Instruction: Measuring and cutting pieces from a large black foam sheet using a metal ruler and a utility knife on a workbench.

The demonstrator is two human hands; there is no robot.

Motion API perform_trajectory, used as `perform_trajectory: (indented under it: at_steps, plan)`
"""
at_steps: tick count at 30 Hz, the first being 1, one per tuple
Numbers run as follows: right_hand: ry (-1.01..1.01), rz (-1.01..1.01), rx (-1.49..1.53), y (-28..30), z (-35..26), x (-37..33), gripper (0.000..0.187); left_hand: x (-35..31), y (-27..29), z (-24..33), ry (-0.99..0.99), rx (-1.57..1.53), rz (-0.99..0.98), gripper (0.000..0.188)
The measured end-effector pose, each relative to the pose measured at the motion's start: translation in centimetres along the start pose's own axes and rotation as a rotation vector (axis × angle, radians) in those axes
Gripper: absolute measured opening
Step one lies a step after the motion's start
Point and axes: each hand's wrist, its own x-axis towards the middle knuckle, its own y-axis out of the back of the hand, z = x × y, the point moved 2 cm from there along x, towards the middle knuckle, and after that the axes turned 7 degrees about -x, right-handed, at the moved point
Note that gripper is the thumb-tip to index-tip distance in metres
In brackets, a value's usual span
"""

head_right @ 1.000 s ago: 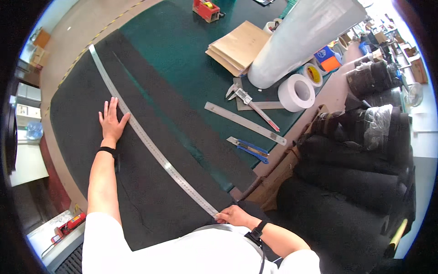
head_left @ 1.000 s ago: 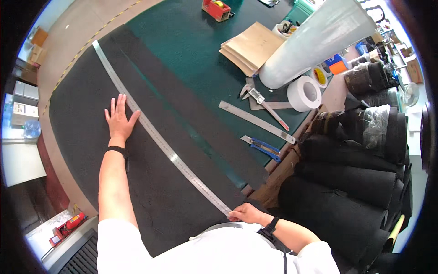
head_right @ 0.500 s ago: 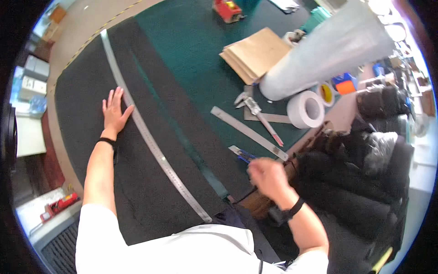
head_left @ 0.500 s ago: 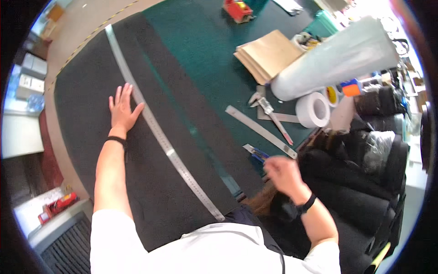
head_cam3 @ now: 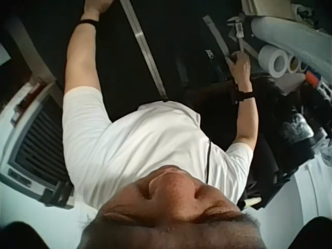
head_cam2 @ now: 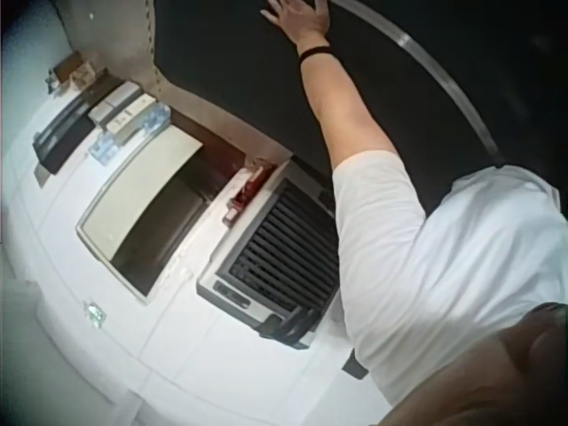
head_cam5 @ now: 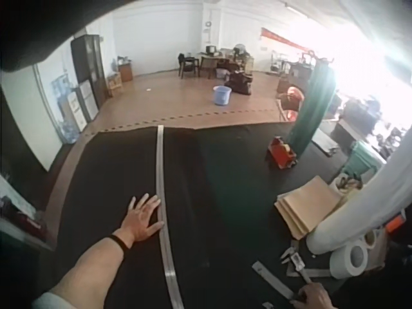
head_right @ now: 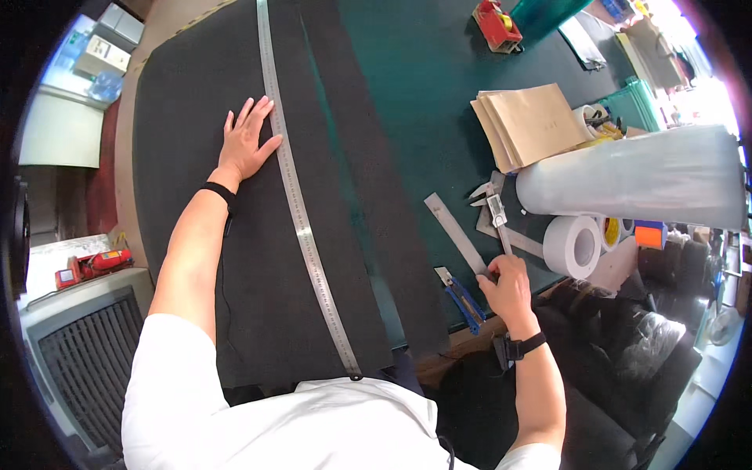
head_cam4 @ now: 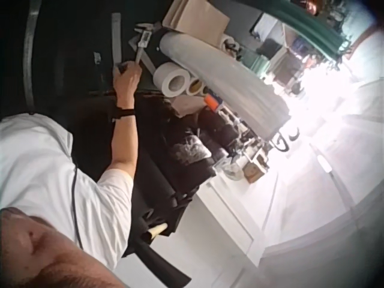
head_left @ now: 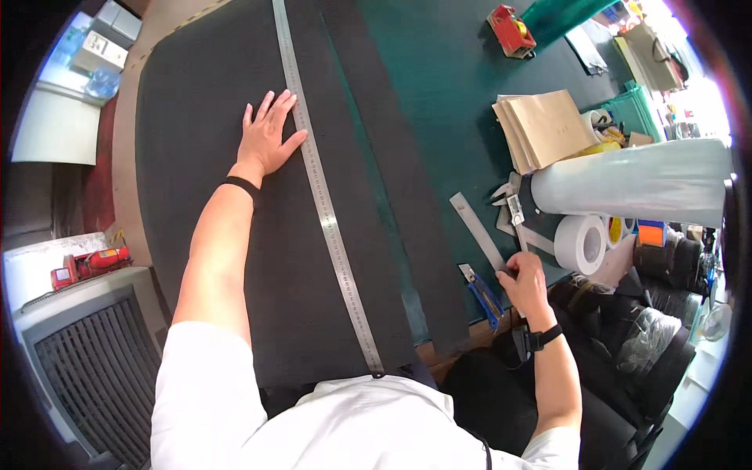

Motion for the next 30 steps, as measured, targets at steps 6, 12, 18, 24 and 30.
perform_trajectory:
  at_steps: [6, 12, 18, 24, 30]
  plan:
    - [0.104, 0.195, 0.078, 1.7, -2.0, -1.3, 0.017, 0.3, 0.0, 0.2, 0.017, 0.011, -0.016, 0.075]
    - [-0.197, -0.274, 0.526, -1.9, -13.1, -9.6, 0.021, -0.3, 0.3, -0.1, 0.032, 0.043, -0.033, 0.078]
    - [-0.17, -0.251, 0.435, -7.8, -12.7, -9.8, 0.033, 0.2, 0.6, 1.0, 0.05, -0.011, -0.06, 0.08]
    - [-0.226, -0.13, 0.375, -5.2, -11.8, -8.3, 0.029, 0.0, 0.4, 0.8, 0.071, -0.02, -0.036, 0.084]
    - [-0.179, -0.406, 0.289, -7.6, -13.9, -14.8, 0.035, 0.4, 1.4, 1.6, 0.097, -0.014, -0.067, 0.088]
